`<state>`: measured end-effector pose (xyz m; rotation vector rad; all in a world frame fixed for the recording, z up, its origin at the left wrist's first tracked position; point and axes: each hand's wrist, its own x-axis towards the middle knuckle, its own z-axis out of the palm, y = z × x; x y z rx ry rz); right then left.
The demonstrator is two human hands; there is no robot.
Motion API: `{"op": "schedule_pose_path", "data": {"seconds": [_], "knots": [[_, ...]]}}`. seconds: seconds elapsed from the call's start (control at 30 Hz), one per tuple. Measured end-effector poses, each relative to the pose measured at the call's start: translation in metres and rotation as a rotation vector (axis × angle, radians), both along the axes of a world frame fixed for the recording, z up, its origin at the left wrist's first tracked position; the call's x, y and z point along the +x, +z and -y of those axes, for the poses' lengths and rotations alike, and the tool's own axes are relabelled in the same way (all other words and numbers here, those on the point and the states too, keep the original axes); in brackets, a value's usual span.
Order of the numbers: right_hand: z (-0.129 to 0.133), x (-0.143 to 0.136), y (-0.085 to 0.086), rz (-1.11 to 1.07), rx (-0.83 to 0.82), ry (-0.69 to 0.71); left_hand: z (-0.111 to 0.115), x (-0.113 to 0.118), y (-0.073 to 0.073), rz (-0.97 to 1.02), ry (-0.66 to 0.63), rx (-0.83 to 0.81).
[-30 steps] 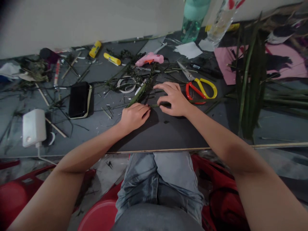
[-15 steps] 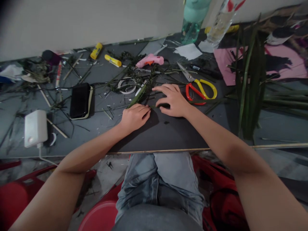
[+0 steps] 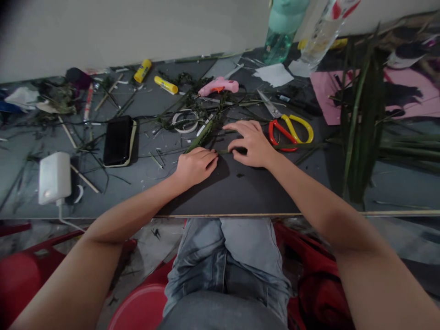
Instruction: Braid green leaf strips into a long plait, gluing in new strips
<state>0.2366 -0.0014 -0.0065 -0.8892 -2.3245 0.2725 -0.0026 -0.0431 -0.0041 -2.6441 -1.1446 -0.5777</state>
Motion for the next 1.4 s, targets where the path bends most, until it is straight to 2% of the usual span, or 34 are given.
{"op": "schedule_pose_path", "data": {"seconds": [0.2, 0.3, 0.47, 0.6, 0.83, 0.9, 1.03, 1.13, 1.23, 1.4], "knots": [[-0.007, 0.002, -0.003, -0.426, -0.117, -0.186, 0.0, 0.001, 0.001, 0.011, -0.008, 0.029], [-0.01, 0.004, -0.006, -0.561, -0.139, -0.258, 0.0, 0.001, 0.0, 0.027, -0.009, 0.061], [-0.006, 0.005, -0.004, -0.594, -0.095, -0.283, 0.0, 0.0, -0.002, 0.037, -0.021, 0.082], [-0.005, 0.006, -0.001, -0.604, -0.08, -0.354, 0.0, 0.0, -0.002, 0.04, -0.025, 0.099], [-0.005, 0.013, 0.007, -0.687, -0.033, -0.474, 0.0, 0.0, -0.001, 0.03, -0.011, 0.014], [-0.007, 0.018, 0.01, -0.717, 0.035, -0.496, 0.0, 0.0, -0.002, 0.036, -0.02, 0.018], [-0.017, 0.033, 0.009, -0.759, 0.227, -0.557, -0.001, -0.001, -0.003, 0.057, -0.054, 0.125], [-0.025, 0.046, 0.004, -0.729, 0.17, -0.552, -0.001, -0.001, -0.003, 0.071, -0.056, 0.153], [-0.032, 0.052, -0.001, -0.712, 0.103, -0.57, -0.001, 0.0, -0.003, 0.056, -0.046, 0.096], [-0.034, 0.047, -0.002, -0.87, 0.136, -0.525, 0.0, 0.0, -0.003, 0.048, -0.032, 0.057]]}}
